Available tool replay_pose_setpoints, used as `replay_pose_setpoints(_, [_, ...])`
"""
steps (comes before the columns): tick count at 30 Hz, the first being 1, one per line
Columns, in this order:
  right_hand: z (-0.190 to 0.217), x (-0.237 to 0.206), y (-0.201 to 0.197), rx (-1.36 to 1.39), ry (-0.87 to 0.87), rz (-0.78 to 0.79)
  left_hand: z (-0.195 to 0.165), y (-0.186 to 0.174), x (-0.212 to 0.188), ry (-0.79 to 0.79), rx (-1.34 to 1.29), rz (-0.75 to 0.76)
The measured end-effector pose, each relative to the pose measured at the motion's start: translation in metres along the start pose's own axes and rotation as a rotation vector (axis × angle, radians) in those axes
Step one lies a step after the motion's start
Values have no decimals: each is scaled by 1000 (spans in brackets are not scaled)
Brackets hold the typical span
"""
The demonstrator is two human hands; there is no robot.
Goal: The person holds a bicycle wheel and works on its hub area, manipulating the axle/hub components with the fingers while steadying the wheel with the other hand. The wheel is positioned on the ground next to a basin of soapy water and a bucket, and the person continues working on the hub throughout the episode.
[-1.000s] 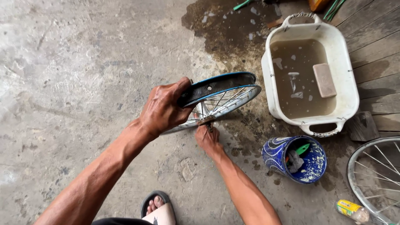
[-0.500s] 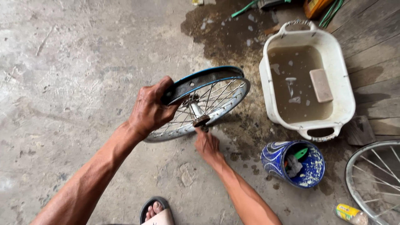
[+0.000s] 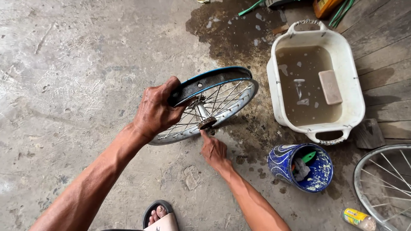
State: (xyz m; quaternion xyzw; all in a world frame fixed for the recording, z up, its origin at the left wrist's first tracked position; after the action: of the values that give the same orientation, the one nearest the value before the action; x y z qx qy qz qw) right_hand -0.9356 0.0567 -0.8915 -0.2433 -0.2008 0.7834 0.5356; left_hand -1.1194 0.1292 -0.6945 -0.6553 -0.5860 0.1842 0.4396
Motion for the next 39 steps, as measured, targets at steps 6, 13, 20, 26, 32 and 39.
replay_pose_setpoints(6, [12,-13,14,29,68,-78,-2,0,-2,-39,20,-52])
replay_pose_setpoints(13, [19,-18,21,-102,-39,-66,-1,0,2,-52,48,-35])
replay_pose_setpoints(20, [16,-5,14,-156,-151,2,-10,3,1,0,43,-7])
replay_pose_setpoints(26, [12,-6,14,13,-175,-89,-12,3,-1,-18,35,-15])
replay_pose_setpoints(32, [13,1,21,-577,-372,2,-16,3,-5,61,38,-48])
replay_pose_setpoints(39, [8,-2,16,-101,-123,-4,-5,0,-8,-45,16,-21])
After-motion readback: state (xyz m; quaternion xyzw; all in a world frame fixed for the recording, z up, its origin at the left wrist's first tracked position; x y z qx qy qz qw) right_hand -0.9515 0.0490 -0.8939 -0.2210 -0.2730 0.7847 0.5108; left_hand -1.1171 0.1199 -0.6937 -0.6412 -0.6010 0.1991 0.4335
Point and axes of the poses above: each hand's wrist, its own x-axis towards the middle knuckle, its own y-axis out of the palm, z = x × y, the point moved 3 cm from there along x, towards the middle knuckle, and after that the axes turned 14 degrees about x, right-handed, at the moved point
